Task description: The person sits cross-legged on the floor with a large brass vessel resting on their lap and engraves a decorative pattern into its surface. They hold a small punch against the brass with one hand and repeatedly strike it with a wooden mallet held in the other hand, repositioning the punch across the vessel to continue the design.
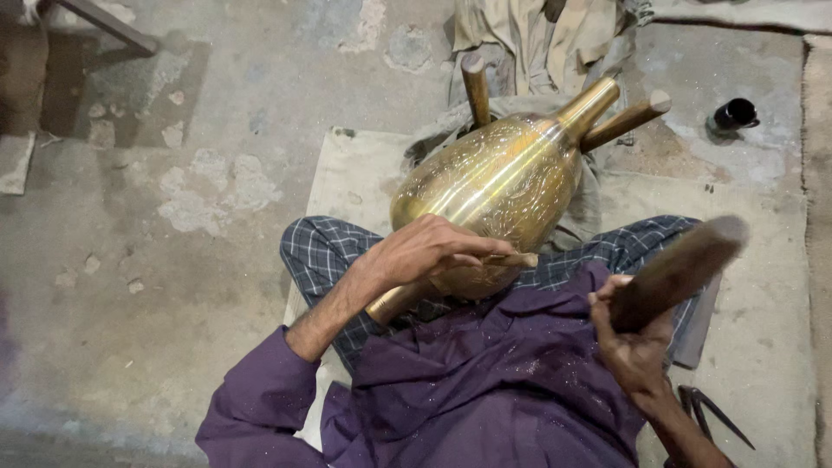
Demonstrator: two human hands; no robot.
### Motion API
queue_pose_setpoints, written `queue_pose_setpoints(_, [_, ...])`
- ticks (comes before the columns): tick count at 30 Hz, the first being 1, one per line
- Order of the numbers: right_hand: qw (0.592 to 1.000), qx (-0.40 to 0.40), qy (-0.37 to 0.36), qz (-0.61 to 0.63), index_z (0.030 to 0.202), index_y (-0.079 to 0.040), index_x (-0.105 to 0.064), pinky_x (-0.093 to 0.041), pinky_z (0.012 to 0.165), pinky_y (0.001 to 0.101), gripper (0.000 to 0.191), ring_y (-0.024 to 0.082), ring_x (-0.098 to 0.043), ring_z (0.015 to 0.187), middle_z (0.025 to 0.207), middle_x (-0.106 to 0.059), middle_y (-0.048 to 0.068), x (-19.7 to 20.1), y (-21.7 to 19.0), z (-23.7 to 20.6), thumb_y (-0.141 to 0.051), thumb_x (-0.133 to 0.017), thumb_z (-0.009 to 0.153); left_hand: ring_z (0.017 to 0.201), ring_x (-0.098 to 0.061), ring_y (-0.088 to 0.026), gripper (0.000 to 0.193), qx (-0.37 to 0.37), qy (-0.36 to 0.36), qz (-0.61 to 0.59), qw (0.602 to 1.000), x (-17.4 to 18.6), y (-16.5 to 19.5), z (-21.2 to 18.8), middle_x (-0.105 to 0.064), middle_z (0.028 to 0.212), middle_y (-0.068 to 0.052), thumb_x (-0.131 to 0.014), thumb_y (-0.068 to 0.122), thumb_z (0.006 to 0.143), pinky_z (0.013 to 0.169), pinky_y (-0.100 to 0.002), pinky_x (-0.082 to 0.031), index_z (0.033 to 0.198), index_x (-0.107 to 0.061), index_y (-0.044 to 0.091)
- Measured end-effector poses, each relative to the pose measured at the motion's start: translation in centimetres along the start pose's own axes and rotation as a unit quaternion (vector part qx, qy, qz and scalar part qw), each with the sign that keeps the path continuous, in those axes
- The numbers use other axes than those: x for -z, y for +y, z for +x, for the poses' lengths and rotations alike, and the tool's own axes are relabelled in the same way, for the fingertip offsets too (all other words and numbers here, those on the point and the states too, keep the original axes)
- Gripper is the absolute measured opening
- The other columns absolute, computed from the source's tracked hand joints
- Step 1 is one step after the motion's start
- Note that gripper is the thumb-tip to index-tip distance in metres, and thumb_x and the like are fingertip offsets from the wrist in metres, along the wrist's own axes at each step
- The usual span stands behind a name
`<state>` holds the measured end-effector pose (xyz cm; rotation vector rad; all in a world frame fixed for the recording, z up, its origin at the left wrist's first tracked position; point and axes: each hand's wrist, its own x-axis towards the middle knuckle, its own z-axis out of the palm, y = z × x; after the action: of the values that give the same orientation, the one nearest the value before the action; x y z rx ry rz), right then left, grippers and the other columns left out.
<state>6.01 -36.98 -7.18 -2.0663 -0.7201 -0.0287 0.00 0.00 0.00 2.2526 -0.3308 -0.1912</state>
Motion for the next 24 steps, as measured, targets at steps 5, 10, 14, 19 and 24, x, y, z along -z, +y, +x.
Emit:
queue_pose_setpoints(5, [0.999,-0.006,0.008,-0.034,0.127,-0.003,-0.054,-0.061,0.065,0.0318,0.039,0.018,-0.072,0.074,0.099,-0.073,0.009,-0.3,-3.1,2.1,-0.004,-0.07,0.091,0.086,-0.078,-0.014,0.044,-0.046,0.011,0.021,0.999,-0.4,-1.3,-0.2,-0.08,0.111,0.002,-0.061,0.019,0.094,0.08,-0.032,-0.063,0.136,-0.066,0.031])
queue_pose_setpoints(10, [0.995,0.015,-0.028,-0.09,0.128,0.0,-0.06,-0.064,0.069,0.0382,0.044,0.023,-0.074,0.08,0.103,-0.074,0.016,0.2,-4.4,3.0,0.0,-0.07,0.085,0.086,-0.078,-0.013,0.042,-0.037,0.009,0.004,0.999,-0.5,-1.2,-0.3,-0.08,0.114,0.004,-0.06,0.019,0.095,0.08,-0.034,-0.064,0.135,-0.066,0.032])
queue_pose_setpoints(14, [0.999,0.04,0.028,0.016,0.126,-0.005,-0.059,-0.061,0.075,0.0394,0.033,0.025,-0.071,0.087,0.104,-0.071,0.013,-1.1,-4.9,2.5,0.0,-0.068,0.094,0.089,-0.077,-0.015,0.043,-0.054,0.009,0.0,0.998,-0.1,-1.6,-0.4,-0.077,0.12,0.003,-0.057,0.015,0.098,0.084,-0.034,-0.064,0.137,-0.065,0.031])
queue_pose_setpoints(19, [0.991,-0.019,0.0,-0.129,0.128,-0.013,-0.06,-0.059,0.066,0.0398,0.044,0.022,-0.072,0.074,0.095,-0.075,0.01,-0.5,-4.1,1.6,0.0,-0.071,0.087,0.086,-0.076,-0.016,0.043,-0.037,-0.025,0.024,0.999,-0.7,-2.6,-0.5,-0.079,0.117,0.002,-0.052,0.016,0.099,0.082,-0.032,-0.066,0.135,-0.066,0.034])
queue_pose_setpoints(24, [0.997,0.012,-0.04,-0.059,0.132,-0.008,-0.053,-0.064,0.069,0.0359,0.049,0.023,-0.074,0.08,0.103,-0.071,0.013,0.1,-2.3,0.6,-0.003,-0.071,0.086,0.094,-0.077,-0.016,0.05,-0.05,-0.018,-0.044,0.998,-1.3,-3.7,-0.8,-0.078,0.12,-0.002,-0.04,0.007,0.103,0.08,-0.032,-0.066,0.138,-0.065,0.032])
